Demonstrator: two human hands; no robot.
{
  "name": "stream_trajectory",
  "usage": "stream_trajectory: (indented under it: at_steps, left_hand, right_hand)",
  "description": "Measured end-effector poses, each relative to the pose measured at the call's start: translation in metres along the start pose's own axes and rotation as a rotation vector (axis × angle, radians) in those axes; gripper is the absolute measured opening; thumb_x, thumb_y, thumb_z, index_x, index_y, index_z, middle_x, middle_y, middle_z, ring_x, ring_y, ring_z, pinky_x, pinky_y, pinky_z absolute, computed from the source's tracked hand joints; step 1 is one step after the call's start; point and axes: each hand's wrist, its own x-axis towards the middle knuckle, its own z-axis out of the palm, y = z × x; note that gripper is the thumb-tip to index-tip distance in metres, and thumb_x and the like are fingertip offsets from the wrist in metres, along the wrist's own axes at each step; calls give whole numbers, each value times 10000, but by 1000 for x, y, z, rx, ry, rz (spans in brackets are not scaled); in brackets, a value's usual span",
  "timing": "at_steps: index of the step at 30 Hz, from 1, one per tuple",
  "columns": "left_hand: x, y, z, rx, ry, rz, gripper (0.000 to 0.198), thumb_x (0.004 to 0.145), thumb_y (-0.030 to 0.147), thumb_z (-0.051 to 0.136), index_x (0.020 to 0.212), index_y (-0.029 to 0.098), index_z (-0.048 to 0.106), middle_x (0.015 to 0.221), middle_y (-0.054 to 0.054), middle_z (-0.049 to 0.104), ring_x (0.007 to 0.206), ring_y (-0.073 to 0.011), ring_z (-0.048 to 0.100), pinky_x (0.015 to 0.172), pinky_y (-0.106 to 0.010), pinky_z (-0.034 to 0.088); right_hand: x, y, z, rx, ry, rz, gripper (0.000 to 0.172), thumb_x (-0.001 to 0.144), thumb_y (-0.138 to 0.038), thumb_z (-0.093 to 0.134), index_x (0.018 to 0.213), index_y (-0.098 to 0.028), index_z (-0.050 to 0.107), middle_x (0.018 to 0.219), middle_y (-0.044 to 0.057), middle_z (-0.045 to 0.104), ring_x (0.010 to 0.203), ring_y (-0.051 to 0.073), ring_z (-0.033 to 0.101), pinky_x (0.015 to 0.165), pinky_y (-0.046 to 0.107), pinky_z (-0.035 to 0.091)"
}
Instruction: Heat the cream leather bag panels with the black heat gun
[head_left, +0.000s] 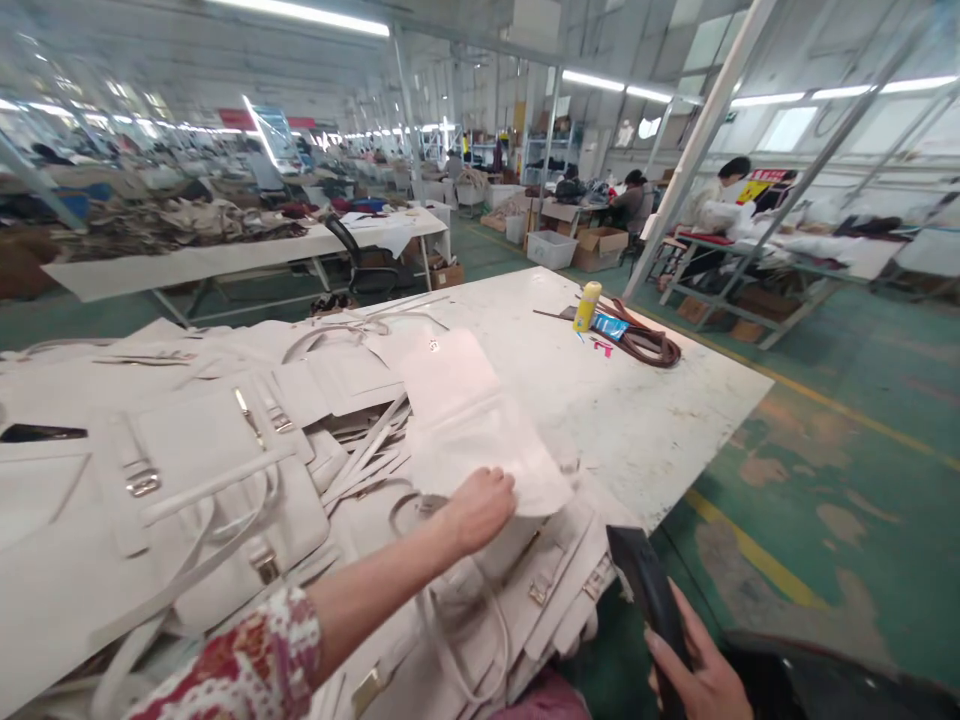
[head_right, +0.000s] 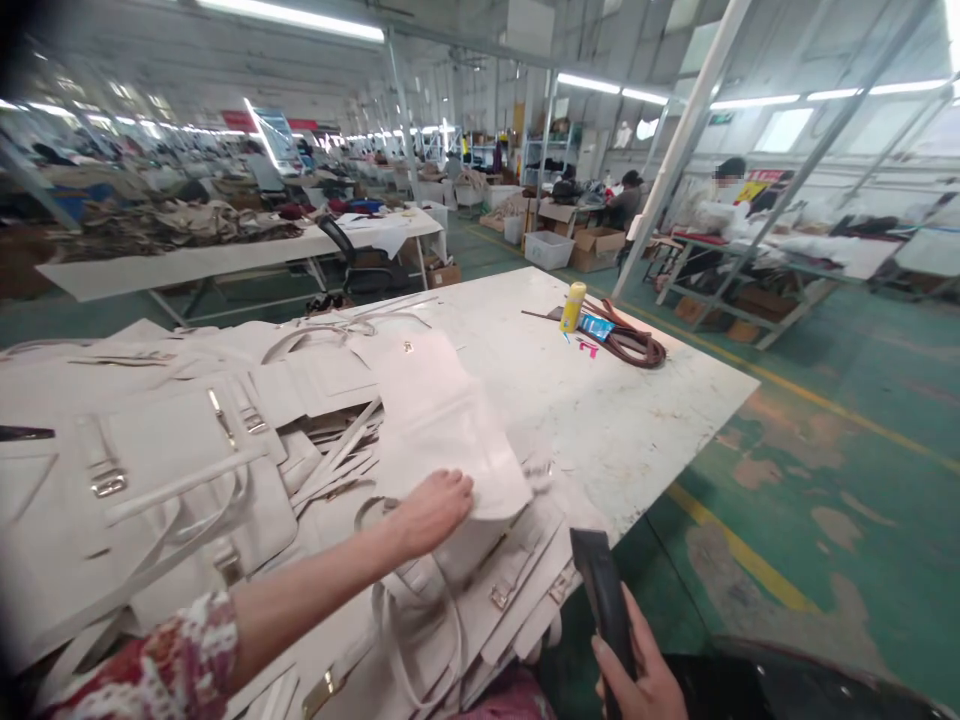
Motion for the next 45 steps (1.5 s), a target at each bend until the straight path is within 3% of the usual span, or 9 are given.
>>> stream_trajectory:
  at_steps: [3, 7, 13, 18, 25, 32, 37, 42, 45]
  left_hand:
    - [-28, 7, 85, -22, -99, -93, 183, 830, 124, 412, 820, 118, 594, 836, -113, 540, 839, -231, 467, 721, -360, 368]
    - [-56, 10, 123, -118, 58, -197, 296, 864, 188, 402, 1147, 230, 476, 1071, -84, 484, 960, -222, 410, 802, -364, 339]
    - [-61, 12, 123, -172, 122, -212, 284, 879, 195, 375, 1137, 248, 481, 1056, -71, 465, 951, -206, 396, 803, -347, 323]
    - [-60, 10, 132, -196, 108, -209, 187, 884, 224, 380, 972, 196, 542, 920, -55, 480, 878, -194, 399, 757, -325, 332]
    - [-53, 4, 142, -259, 59, -148, 193, 886, 217, 383, 811, 153, 549, 849, -53, 491, 822, -178, 409, 733, -314, 344]
    - [-56, 5, 139, -276, 106, -168, 227, 895, 217, 350, 809, 158, 550, 864, -58, 487, 831, -177, 407, 740, -312, 352]
    - [-54, 6, 139, -293, 104, -160, 234, 892, 216, 355, 769, 156, 544, 833, -52, 494, 819, -174, 418, 730, -305, 365]
    - [-62, 11, 125, -363, 100, -171, 225, 869, 189, 387, 736, 161, 567, 783, -52, 516, 779, -175, 449, 696, -301, 386]
    - [-85, 6, 112, -466, 357, -319, 210, 844, 221, 432, 1002, 190, 567, 954, -75, 538, 927, -203, 464, 821, -343, 385]
  right_hand:
    - [-4, 5, -4, -20, 28, 16, 842, 685, -579, 553, 1375, -283, 172, 633, -48, 610, 481, 159, 535, 472, 273, 455]
    - [-10, 2, 1, -67, -48, -4, 791, 731, -540, 522, 1384, -264, 171, 574, -54, 581, 461, 151, 510, 471, 267, 431]
    - [-19, -24, 32, -154, -230, -93, 758, 739, -463, 505, 1386, -185, 222, 503, -58, 531, 454, 136, 487, 447, 236, 389]
    - [-12, -32, 64, -233, -349, -160, 668, 697, -402, 521, 1324, -216, 384, 741, 8, 672, 496, 151, 548, 483, 256, 452]
    - [23, -36, 89, -190, -251, -147, 700, 702, -390, 518, 1337, -146, 351, 575, -9, 630, 365, 134, 493, 383, 250, 428]
    - [5, -27, 73, -250, -70, -335, 688, 723, -437, 526, 1337, -171, 362, 1002, 54, 666, 737, 204, 632, 646, 277, 513]
    - [10, -16, 77, -304, -235, -273, 662, 753, -389, 488, 1347, -139, 338, 740, 25, 693, 495, 168, 577, 526, 283, 496]
    - [45, -43, 89, -332, 57, -409, 697, 736, -443, 497, 1347, -151, 331, 1271, 104, 514, 1085, 261, 525, 929, 376, 408]
    - [49, -60, 76, -265, 133, -465, 705, 742, -462, 495, 1358, -176, 306, 1352, 79, 429, 1154, 240, 470, 975, 343, 370]
